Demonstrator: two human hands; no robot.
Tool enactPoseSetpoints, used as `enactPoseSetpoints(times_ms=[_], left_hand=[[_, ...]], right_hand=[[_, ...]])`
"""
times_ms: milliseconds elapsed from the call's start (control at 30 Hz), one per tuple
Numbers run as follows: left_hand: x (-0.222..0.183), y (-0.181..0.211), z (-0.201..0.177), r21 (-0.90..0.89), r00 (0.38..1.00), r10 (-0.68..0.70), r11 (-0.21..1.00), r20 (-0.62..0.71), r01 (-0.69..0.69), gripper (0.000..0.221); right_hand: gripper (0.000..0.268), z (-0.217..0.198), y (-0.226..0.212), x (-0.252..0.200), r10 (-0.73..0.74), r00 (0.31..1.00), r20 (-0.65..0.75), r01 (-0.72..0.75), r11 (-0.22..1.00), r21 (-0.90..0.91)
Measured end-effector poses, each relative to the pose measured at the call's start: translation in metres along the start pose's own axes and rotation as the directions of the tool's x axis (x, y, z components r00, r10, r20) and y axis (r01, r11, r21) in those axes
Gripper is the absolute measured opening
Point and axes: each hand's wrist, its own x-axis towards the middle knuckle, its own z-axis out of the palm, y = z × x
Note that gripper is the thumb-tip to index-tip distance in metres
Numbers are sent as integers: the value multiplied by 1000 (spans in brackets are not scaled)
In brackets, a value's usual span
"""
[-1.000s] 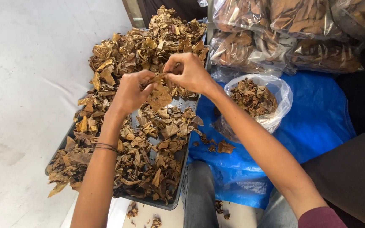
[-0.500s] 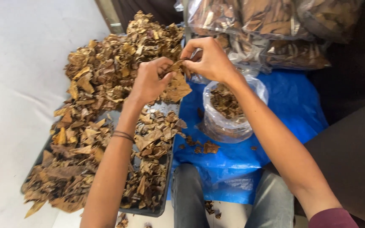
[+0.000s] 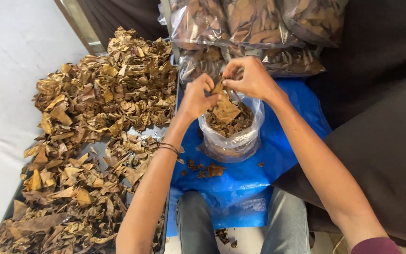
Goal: Stuffing dried leaves into plastic bags from a large pile on a tarp
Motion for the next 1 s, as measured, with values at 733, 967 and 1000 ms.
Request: enactPoseSetpoints(times_ms=[733,967,1000], left_hand=[[-8,32,42,531,874,-110,827,473,-183,31],[0,12,66,480,862,-62,849,503,-220,38],[-4,19,61,479,862,-63,850,503,-218,38]], right_hand=[[19,2,14,-17,338,907,250,-145,809,-569],[25,5,34,-15,337,912,232,-141,792,-594],[25,8,37,-15,338,912,234,-141,792,-595]])
